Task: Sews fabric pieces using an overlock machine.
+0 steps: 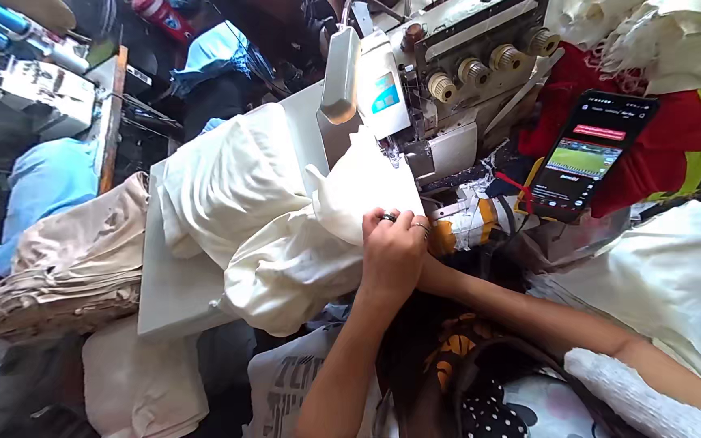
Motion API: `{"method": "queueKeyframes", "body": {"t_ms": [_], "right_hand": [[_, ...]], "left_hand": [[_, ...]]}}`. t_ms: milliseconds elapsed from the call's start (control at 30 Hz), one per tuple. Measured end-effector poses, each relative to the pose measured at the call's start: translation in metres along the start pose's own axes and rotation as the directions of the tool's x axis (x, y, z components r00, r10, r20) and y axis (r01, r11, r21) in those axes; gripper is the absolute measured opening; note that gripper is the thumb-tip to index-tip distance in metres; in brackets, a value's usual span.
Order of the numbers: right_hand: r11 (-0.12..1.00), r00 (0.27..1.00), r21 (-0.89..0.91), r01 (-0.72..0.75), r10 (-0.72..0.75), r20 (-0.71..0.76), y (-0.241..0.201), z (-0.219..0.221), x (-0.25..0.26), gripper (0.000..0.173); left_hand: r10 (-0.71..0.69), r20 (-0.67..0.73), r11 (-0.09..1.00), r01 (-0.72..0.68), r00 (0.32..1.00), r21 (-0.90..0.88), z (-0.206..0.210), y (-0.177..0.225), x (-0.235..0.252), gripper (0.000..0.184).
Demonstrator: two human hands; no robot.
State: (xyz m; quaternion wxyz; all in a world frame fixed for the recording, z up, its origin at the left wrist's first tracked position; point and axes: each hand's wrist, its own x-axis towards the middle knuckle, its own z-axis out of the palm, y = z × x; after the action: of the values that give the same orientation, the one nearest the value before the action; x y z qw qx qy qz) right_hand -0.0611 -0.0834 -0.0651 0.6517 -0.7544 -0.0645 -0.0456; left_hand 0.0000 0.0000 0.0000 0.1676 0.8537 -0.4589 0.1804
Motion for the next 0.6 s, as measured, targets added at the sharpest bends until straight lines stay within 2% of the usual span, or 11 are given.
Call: {"method": "queueKeyframes", "body": {"t_ms": [67,167,267,300,333,400,467,533,600], "right_hand": [[0.990,0.995,0.103,0.097,-0.094,-0.030,0.014,-0.002,0.002,0.027],[0.990,0.997,0.130,0.049,-0.056,0.055,0.016,-0.020,0.003,0.044],[0.999,0.999,0.038,0.025,-0.027,0.047,0.011,-0.032,-0.007,0.050],[0.999,0.999,-0.009,0.032,-0.031,0.039,0.008,-0.034,-0.012,0.050],[0.998,0.998,-0.050,0.044,-0.042,0.039,0.003,-0.036,-0.016,0.050],[0.986,0.993,-0.124,0.110,-0.104,0.053,-0.008,-0.037,-0.020,0.049],[0.965,0.979,-0.179,0.192,-0.176,0.103,-0.013,-0.034,-0.023,0.052],[0.947,0.964,-0.214,0.239,-0.204,0.172,-0.012,-0.030,-0.023,0.053],[0.938,0.945,-0.237,0.252,-0.186,0.270,-0.007,-0.024,-0.021,0.055]], "left_hand": [[0.018,0.029,0.999,-0.017,0.999,-0.028,-0.002,-0.010,0.010,0.012],[0.074,0.100,0.986,-0.058,0.992,-0.155,-0.028,-0.039,0.033,0.021],[0.037,0.037,0.994,-0.033,0.999,-0.105,-0.053,-0.087,0.058,0.021],[0.021,0.053,0.996,-0.016,0.998,-0.089,-0.052,-0.104,0.067,0.019],[-0.013,0.108,0.993,0.025,0.994,-0.118,-0.046,-0.119,0.074,0.024],[-0.088,0.297,0.937,0.180,0.951,-0.299,-0.028,-0.141,0.084,0.050],[-0.099,0.339,0.892,0.234,0.935,-0.387,-0.015,-0.152,0.081,0.057],[-0.025,0.246,0.920,0.118,0.969,-0.373,-0.020,-0.154,0.071,0.045],[0.146,0.095,0.927,-0.102,0.985,-0.362,-0.035,-0.148,0.059,0.028]]}}
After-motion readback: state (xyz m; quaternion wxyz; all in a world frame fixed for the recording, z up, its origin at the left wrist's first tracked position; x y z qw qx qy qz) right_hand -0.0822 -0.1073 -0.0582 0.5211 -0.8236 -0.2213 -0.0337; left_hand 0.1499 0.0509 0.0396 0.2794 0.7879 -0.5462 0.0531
